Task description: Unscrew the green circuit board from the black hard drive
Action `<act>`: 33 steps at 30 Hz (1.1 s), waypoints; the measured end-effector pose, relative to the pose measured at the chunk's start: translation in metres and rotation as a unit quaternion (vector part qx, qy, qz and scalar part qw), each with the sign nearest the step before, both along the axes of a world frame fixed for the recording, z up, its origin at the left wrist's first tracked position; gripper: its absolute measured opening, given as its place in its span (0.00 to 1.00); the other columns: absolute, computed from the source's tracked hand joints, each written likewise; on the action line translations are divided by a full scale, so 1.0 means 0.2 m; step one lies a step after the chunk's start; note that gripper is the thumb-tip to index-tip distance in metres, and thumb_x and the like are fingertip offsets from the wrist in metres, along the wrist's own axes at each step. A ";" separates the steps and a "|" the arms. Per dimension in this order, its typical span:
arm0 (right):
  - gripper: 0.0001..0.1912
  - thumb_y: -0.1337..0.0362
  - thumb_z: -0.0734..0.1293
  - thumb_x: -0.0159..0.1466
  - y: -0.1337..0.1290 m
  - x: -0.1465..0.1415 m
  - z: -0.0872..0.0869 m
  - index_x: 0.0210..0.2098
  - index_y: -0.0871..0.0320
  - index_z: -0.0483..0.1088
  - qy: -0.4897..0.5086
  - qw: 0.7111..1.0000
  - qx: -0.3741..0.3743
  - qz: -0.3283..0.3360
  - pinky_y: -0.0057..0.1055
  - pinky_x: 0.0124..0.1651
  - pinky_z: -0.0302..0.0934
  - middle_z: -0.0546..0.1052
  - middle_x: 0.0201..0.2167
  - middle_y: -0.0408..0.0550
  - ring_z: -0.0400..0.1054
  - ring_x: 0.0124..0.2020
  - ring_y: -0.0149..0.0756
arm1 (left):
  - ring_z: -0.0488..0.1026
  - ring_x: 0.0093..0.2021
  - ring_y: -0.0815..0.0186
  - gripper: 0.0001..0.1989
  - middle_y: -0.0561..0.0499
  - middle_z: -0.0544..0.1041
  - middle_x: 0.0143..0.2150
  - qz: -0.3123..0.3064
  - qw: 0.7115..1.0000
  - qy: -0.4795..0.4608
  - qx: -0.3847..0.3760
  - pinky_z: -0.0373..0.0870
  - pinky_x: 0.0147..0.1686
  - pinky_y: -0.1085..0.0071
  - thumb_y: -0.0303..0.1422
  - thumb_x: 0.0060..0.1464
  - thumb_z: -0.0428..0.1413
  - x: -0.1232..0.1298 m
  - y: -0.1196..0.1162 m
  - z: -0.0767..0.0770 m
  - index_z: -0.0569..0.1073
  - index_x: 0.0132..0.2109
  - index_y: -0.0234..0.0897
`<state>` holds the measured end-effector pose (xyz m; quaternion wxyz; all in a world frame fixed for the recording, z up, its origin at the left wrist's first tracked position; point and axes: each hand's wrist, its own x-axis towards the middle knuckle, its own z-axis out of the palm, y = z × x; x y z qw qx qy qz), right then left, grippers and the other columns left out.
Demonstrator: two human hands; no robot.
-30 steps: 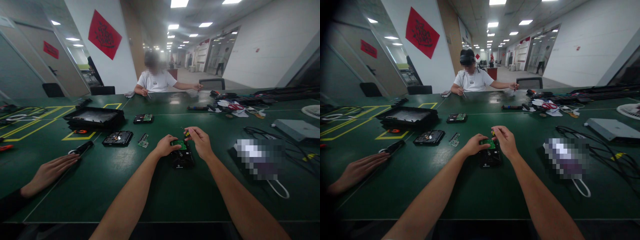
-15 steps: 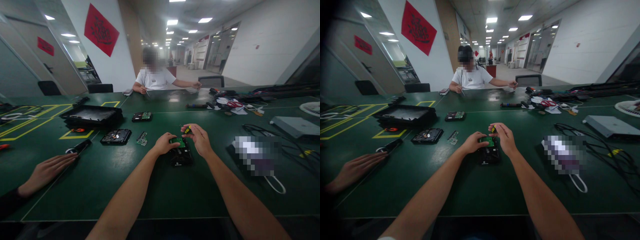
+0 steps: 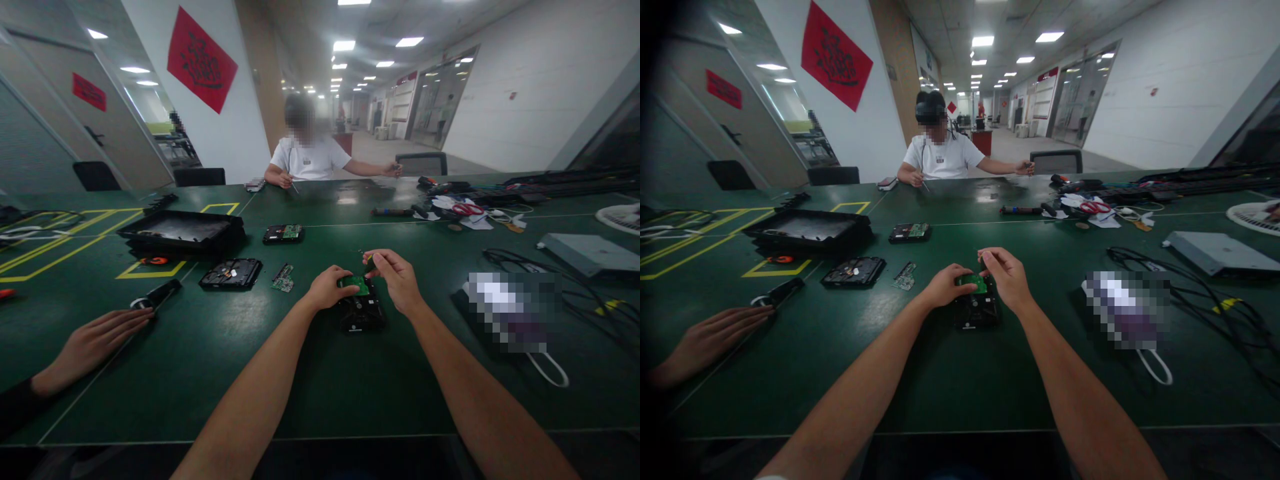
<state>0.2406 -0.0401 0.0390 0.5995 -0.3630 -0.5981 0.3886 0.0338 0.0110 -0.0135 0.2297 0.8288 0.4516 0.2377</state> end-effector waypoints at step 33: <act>0.15 0.47 0.69 0.69 0.01 -0.02 -0.01 0.44 0.52 0.77 0.068 0.997 -0.020 0.025 0.36 0.43 0.77 0.80 0.45 0.48 0.76 0.47 0.40 | 0.77 0.53 0.54 0.29 0.43 0.77 0.55 -0.005 1.000 0.004 0.000 0.72 0.57 0.60 0.52 0.59 0.63 0.00 0.01 0.00 0.78 0.61 0.42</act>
